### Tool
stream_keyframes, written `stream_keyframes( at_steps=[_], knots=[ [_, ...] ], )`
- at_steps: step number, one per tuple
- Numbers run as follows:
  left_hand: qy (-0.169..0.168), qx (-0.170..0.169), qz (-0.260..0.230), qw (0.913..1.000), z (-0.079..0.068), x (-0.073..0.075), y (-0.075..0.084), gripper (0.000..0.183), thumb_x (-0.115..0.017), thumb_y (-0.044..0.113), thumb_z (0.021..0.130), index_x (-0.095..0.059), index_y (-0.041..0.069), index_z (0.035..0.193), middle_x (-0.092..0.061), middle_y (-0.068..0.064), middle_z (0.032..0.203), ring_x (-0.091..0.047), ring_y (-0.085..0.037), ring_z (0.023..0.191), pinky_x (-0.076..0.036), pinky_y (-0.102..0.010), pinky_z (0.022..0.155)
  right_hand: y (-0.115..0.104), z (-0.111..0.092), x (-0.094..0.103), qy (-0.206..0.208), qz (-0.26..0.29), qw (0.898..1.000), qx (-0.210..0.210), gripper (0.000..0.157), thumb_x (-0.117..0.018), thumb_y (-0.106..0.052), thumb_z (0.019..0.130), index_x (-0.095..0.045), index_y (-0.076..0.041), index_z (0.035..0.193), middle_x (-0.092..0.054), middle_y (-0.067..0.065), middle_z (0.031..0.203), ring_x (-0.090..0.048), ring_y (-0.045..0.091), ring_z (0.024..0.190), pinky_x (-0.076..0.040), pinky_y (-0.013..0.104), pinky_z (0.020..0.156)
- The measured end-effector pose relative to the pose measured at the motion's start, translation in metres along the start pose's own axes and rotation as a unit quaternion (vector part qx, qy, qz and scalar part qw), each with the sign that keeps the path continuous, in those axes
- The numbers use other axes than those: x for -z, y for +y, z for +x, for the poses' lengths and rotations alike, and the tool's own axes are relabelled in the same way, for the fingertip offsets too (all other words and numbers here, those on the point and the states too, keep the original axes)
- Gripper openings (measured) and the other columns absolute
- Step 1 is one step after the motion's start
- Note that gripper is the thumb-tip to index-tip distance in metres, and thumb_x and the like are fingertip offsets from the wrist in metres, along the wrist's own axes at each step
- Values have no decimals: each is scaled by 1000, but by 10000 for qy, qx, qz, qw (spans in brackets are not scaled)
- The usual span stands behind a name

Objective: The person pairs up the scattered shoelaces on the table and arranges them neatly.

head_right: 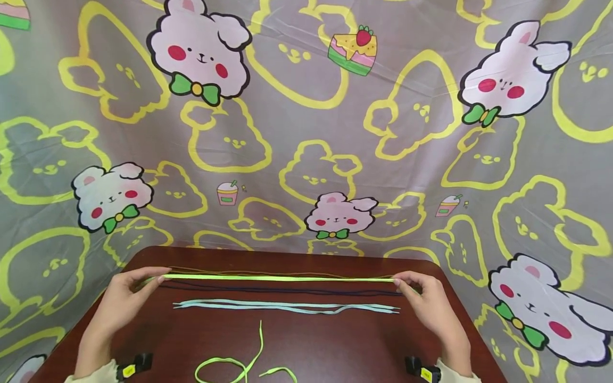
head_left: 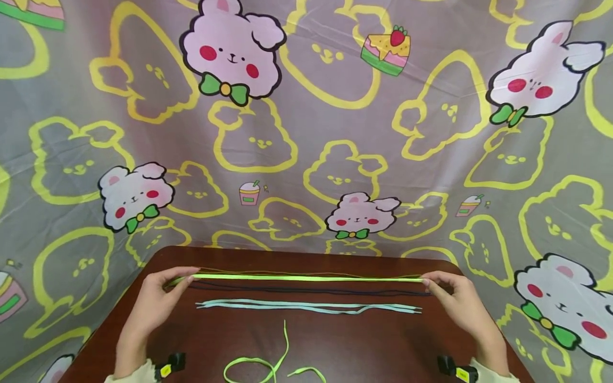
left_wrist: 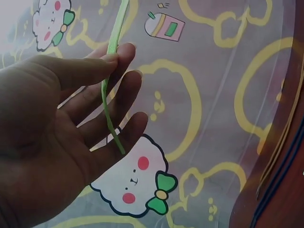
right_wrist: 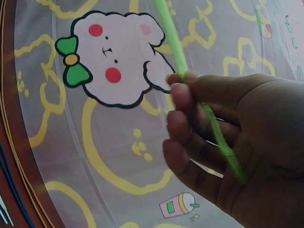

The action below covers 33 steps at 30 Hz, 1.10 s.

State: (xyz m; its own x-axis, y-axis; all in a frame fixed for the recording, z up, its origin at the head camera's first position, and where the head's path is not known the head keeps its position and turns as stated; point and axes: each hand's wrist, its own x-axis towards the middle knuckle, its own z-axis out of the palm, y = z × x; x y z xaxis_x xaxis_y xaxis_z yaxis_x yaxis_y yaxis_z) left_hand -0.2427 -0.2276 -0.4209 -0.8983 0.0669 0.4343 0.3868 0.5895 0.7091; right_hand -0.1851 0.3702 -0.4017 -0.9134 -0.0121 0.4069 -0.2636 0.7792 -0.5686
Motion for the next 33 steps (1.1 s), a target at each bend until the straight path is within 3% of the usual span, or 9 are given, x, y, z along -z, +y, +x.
stream_keyframes(
  at_steps=[6, 12, 15, 19, 21, 23, 27, 33],
  knots=[
    [92, 165, 306, 9994, 1, -1, -7, 18, -73, 9, 94, -78, 4, 111, -76, -17, 108, -62, 8, 88, -52, -23, 64, 7, -2, 6, -156, -326, 9993, -80, 12, -65, -11, 100, -76, -9, 105, -74, -6, 84, -70, 10, 78, -50, 26, 72],
    [-25, 147, 545, 9984, 2, -2, -15, 22, -69, -4, 93, -76, 1, 113, -75, -22, 109, -59, -3, 74, -39, -27, 51, 13, -4, 9, -783, -325, 9945, -621, 18, -63, -2, 98, -75, -3, 112, -77, 2, 93, -71, 10, 86, -53, 27, 72],
    [-166, 215, 576, 9980, 2, -2, -19, 24, -67, -6, 93, -75, 0, 115, -73, -24, 112, -59, -12, 72, -37, -28, 49, 18, -3, 8, -923, -378, 9928, -656, 18, -67, -3, 96, -76, -5, 112, -76, 4, 99, -71, 13, 91, -54, 28, 74],
    [-268, 305, 719, 9966, 2, -2, -22, 22, -69, 0, 95, -75, -2, 115, -74, -24, 111, -71, -31, 91, -55, -36, 62, 25, -3, 5, -852, -575, 9933, -532, 14, -73, -9, 93, -78, -10, 106, -76, 4, 105, -68, 14, 99, -54, 32, 79],
    [-270, 390, 792, 9957, 2, -1, -23, 20, -70, 5, 95, -75, -2, 113, -76, -20, 104, -71, -38, 99, -58, -40, 71, 27, -2, 4, -805, -628, 9933, -537, 11, -75, -11, 92, -79, -12, 102, -76, 3, 104, -67, 12, 100, -54, 32, 80],
    [-287, 518, 799, 9950, 2, -1, -25, 18, -71, 9, 96, -76, -2, 109, -78, -16, 95, -73, -35, 92, -57, -40, 71, 29, -2, 4, -798, -618, 9931, -597, 9, -76, -13, 91, -79, -12, 100, -77, 3, 102, -67, 11, 98, -54, 31, 78],
    [-351, 851, 842, 9922, 1, 0, -30, 15, -73, 18, 96, -76, 3, 97, -75, -5, 79, -68, -20, 74, -45, -28, 59, 32, -4, 5, -912, -509, 9911, -825, 7, -78, -17, 91, -78, -11, 95, -76, 3, 96, -65, 8, 84, -51, 28, 67],
    [-483, 1061, 885, 9892, -1, 0, -41, 18, -73, 21, 96, -74, 4, 91, -73, -4, 78, -61, -14, 68, -43, -28, 57, 39, -5, 1, -1140, -176, 9858, -1222, 15, -77, -20, 92, -74, -6, 91, -70, 1, 79, -58, 9, 65, -47, 27, 60]
  ],
)
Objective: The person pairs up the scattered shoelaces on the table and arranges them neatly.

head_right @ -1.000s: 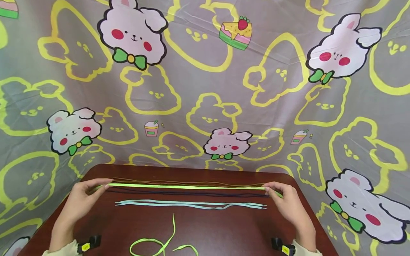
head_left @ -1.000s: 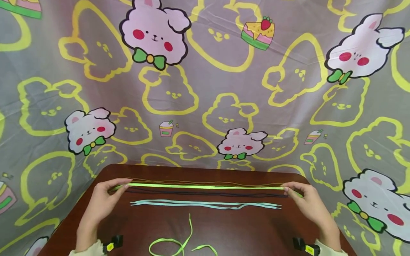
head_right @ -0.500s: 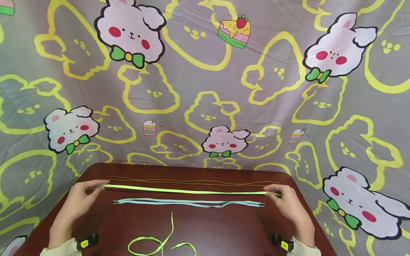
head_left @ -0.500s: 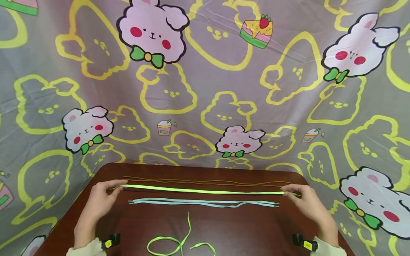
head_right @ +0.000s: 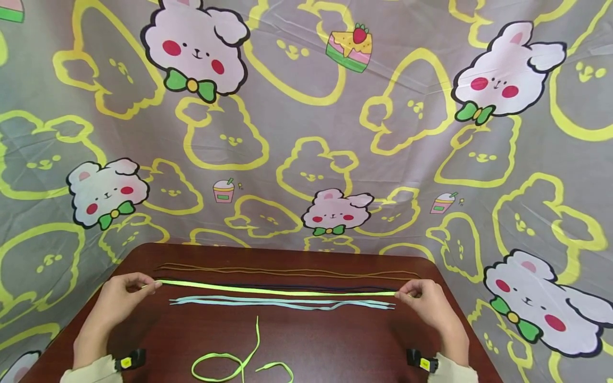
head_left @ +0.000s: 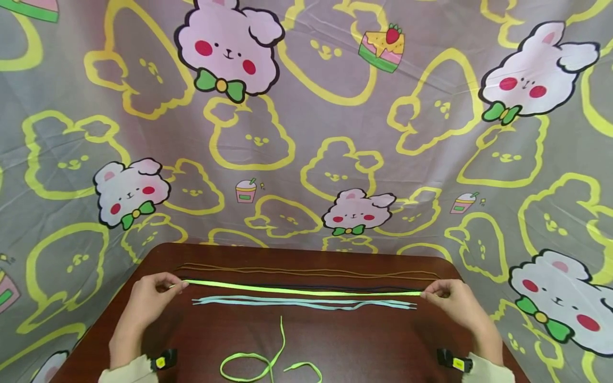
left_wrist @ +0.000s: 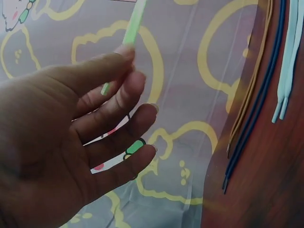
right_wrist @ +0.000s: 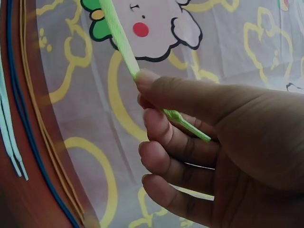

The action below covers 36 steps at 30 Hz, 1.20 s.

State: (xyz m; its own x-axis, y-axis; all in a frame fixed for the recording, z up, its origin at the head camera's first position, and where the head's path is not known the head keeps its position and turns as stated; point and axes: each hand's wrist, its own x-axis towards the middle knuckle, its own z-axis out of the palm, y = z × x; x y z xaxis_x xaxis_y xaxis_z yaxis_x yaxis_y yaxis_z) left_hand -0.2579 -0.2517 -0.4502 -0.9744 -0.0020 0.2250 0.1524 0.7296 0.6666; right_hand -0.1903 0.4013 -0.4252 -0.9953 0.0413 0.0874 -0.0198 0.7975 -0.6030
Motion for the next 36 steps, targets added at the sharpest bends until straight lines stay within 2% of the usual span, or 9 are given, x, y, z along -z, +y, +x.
stream_keyframes(
  at_steps=[5, 8, 12, 17, 22, 27, 36],
  knots=[
    [-123, -114, 63, 9998, 1, -1, -10, 13, -68, 9, 98, -75, -2, 100, -76, -11, 86, -68, -20, 75, -47, -28, 60, 10, 3, -5, -319, 85, 9994, -58, 18, -75, -23, 94, -72, -6, 88, -68, 0, 78, -60, 10, 66, -48, 28, 61],
    [-205, -109, 57, 9997, 2, -2, -15, 14, -64, 4, 99, -74, -4, 104, -76, -13, 88, -70, -24, 79, -47, -28, 61, 17, 5, -6, -657, 219, 9976, 63, 13, -71, -15, 96, -74, -3, 92, -72, 4, 83, -66, 14, 72, -53, 30, 65],
    [-294, -33, 87, 9995, 3, -4, -21, 13, -64, 2, 98, -74, -5, 102, -76, -12, 87, -70, -23, 79, -47, -28, 60, 23, 8, -8, -978, 472, 9939, 207, 12, -66, -4, 97, -74, 5, 100, -75, 13, 90, -72, 22, 81, -58, 36, 69],
    [-452, 95, 68, 9989, 5, -9, -31, 11, -66, 3, 96, -74, -4, 99, -76, -9, 85, -69, -22, 77, -46, -28, 60, 29, 10, -12, -1079, 578, 9922, 256, 12, -67, -4, 96, -73, 6, 98, -75, 16, 88, -71, 22, 78, -57, 35, 67],
    [-642, 220, 108, 9976, 6, -12, -39, 9, -72, 7, 93, -75, -1, 94, -75, -6, 81, -67, -17, 75, -48, -31, 64, 32, 12, -19, -1213, 501, 9911, 221, 17, -73, -13, 94, -73, 4, 92, -72, 12, 82, -64, 17, 73, -52, 29, 63],
    [-759, 279, 115, 9967, 6, -14, -44, 9, -75, 10, 90, -74, 2, 89, -74, -4, 80, -65, -16, 73, -48, -34, 65, 36, 14, -27, -1339, 483, 9898, 53, 20, -73, -17, 93, -71, 2, 88, -72, 9, 83, -60, 11, 71, -49, 28, 63],
    [-865, 403, 186, 9953, 7, -19, -56, 10, -77, 12, 88, -73, 4, 87, -71, -1, 78, -60, -14, 72, -46, -34, 65, 39, 14, -32, -1653, 506, 9849, -10, 15, -67, -9, 94, -69, 3, 86, -74, 10, 89, -60, 15, 75, -49, 30, 62]
  ],
)
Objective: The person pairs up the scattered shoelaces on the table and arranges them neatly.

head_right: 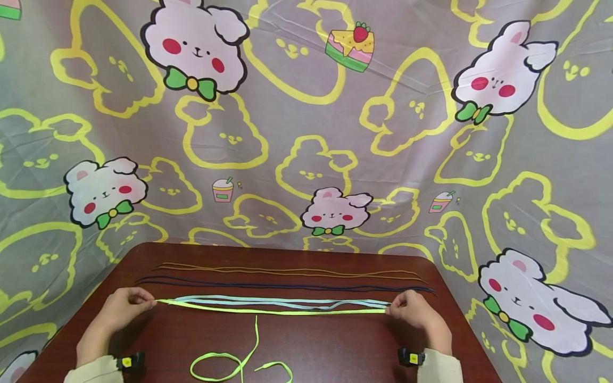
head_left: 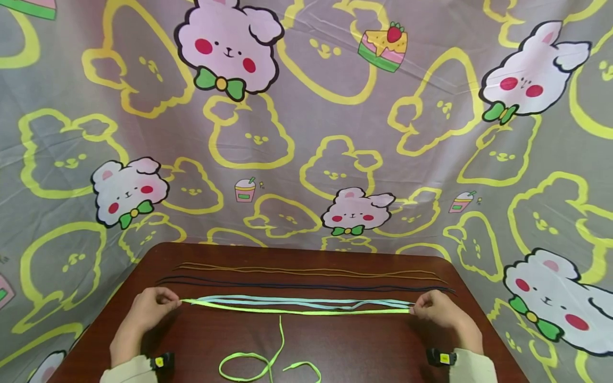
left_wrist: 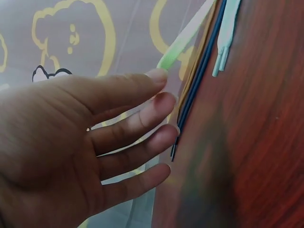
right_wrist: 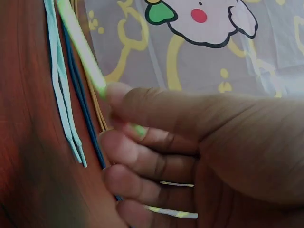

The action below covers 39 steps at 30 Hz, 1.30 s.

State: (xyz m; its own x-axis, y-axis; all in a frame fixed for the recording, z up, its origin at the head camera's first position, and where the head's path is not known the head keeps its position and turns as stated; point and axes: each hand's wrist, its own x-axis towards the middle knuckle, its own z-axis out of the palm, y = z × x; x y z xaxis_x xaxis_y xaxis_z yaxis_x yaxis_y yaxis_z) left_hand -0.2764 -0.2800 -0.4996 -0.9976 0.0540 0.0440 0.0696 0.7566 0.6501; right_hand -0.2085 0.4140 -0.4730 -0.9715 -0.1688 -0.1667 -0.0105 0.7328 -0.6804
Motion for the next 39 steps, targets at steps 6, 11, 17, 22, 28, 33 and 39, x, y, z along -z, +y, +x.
stream_keyframes(
  at_steps=[6, 11, 17, 22, 28, 33, 39],
  knots=[
    [-58, 17, 176, 9998, 2, -2, -5, 6, -79, 11, 86, -75, 6, 85, -71, -2, 78, -60, -14, 73, -46, -36, 67, 2, 1, -3, -338, 154, 9990, -267, 10, -63, 1, 92, -71, 6, 88, -65, 5, 79, -56, 19, 73, -48, 33, 63],
    [-212, 76, 314, 9993, 2, -3, -7, 5, -79, 11, 86, -76, 7, 84, -72, -2, 80, -61, -15, 76, -47, -38, 72, 2, 2, -5, -415, 138, 9988, -240, 8, -62, 5, 89, -70, 6, 86, -66, 6, 79, -57, 20, 74, -48, 34, 64],
    [-388, 119, 406, 9984, 0, -2, -10, 5, -80, 11, 84, -77, 6, 84, -73, -3, 83, -61, -17, 80, -48, -40, 74, 7, 4, -5, -530, 79, 9982, -285, 9, -61, 6, 90, -70, 5, 86, -66, 5, 79, -57, 19, 71, -49, 34, 64],
    [-357, 99, 402, 9985, -1, -3, -11, 4, -81, 8, 83, -77, 7, 82, -73, -4, 83, -62, -17, 79, -48, -40, 74, 9, 4, -7, -502, 53, 9982, -321, 9, -62, 6, 91, -70, 5, 85, -66, 5, 79, -57, 19, 71, -50, 35, 65],
    [-201, -133, 400, 9989, 0, -6, -12, 6, -82, 7, 79, -77, 9, 79, -73, -3, 80, -62, -17, 78, -48, -40, 74, 9, 4, -10, -406, -23, 9984, -400, 8, -65, 6, 89, -71, 4, 84, -65, 4, 76, -55, 18, 70, -48, 34, 63],
    [-111, -135, 473, 9987, 1, -8, -14, 7, -84, 9, 76, -78, 10, 77, -75, -5, 83, -65, -24, 82, -49, -42, 77, 8, 3, -10, -394, -50, 9986, -345, 7, -68, 4, 90, -71, 4, 84, -67, 4, 78, -57, 19, 73, -49, 35, 65],
    [-118, -58, 502, 9987, 2, -10, -14, 8, -86, 10, 73, -79, 11, 76, -76, -9, 87, -67, -31, 86, -50, -43, 77, 7, 3, -11, -336, -94, 9987, -384, 7, -69, 2, 90, -71, 4, 83, -66, 4, 77, -56, 18, 73, -48, 35, 67]
  ],
)
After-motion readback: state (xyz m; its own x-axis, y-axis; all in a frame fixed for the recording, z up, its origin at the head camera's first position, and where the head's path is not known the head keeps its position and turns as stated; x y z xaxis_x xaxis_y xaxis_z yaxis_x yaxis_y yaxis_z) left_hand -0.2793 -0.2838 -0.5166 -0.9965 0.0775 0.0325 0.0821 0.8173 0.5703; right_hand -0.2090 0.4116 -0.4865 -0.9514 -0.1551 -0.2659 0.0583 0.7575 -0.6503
